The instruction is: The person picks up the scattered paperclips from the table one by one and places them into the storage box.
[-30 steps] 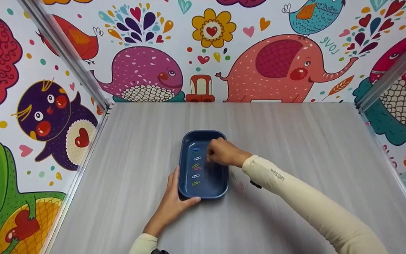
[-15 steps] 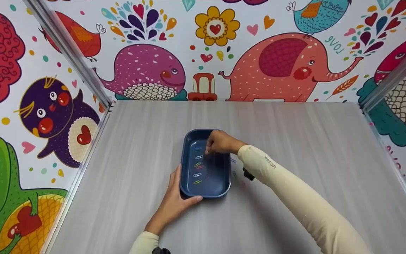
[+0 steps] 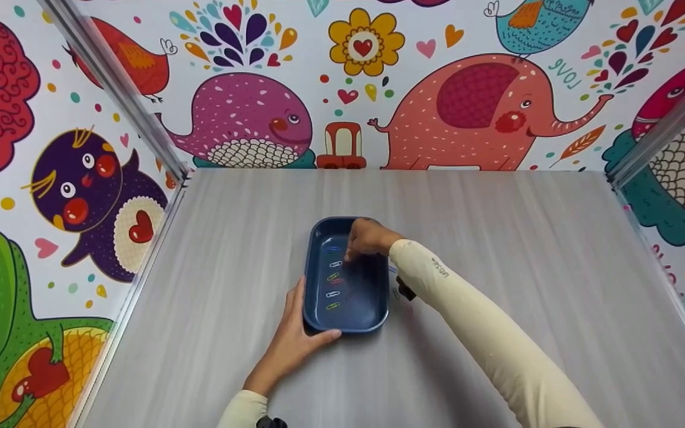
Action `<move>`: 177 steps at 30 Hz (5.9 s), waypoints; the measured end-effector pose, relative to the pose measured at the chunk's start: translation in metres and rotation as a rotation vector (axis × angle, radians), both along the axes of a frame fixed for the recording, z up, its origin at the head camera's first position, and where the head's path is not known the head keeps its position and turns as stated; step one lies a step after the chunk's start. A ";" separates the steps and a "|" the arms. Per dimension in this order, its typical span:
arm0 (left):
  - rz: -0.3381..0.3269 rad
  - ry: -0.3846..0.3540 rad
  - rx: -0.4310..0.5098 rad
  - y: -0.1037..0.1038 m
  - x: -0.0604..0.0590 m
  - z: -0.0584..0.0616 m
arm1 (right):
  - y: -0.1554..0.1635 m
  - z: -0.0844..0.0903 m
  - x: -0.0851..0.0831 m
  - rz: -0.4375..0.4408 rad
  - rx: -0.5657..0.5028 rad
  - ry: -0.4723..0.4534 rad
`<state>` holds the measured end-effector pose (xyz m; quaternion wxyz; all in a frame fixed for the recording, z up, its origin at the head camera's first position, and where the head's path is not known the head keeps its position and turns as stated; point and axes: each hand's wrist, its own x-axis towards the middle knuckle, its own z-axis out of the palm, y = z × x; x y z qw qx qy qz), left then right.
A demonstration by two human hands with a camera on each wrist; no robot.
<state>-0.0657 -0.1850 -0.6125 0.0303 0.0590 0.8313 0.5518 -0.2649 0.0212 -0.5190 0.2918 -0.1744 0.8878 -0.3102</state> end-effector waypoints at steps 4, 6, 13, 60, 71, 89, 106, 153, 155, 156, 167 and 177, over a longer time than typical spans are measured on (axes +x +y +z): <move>0.002 -0.007 0.008 0.000 0.000 0.001 | -0.006 -0.002 -0.002 -0.010 0.066 -0.007; 0.002 -0.008 0.009 0.000 0.000 0.000 | -0.007 -0.003 -0.001 -0.027 0.088 0.003; 0.004 0.007 -0.011 0.000 0.000 0.000 | -0.007 0.000 0.008 -0.025 0.133 0.101; 0.021 -0.003 0.007 -0.001 0.001 0.000 | 0.116 -0.069 0.075 -0.124 -0.457 0.789; 0.012 0.008 0.001 0.000 0.000 -0.001 | 0.128 -0.086 0.078 -0.268 -0.448 0.570; 0.013 0.001 -0.001 0.001 0.001 0.000 | 0.121 -0.103 0.071 -0.188 -0.323 0.591; 0.000 0.004 0.000 0.000 0.001 0.000 | 0.115 -0.106 0.076 -0.221 -0.349 0.644; -0.008 0.008 -0.005 -0.001 -0.006 0.004 | 0.091 -0.028 0.081 -0.091 -0.435 0.590; -0.007 0.003 -0.001 0.000 -0.004 0.003 | 0.087 -0.028 0.084 -0.057 -0.402 0.585; -0.006 -0.001 0.001 0.000 -0.003 0.003 | 0.085 -0.028 0.085 -0.041 -0.387 0.584; -0.008 -0.001 -0.010 -0.001 0.001 0.003 | 0.057 -0.028 0.089 0.222 -0.242 0.671; -0.006 -0.009 0.003 -0.002 0.001 0.003 | 0.038 -0.025 0.087 0.312 -0.089 0.637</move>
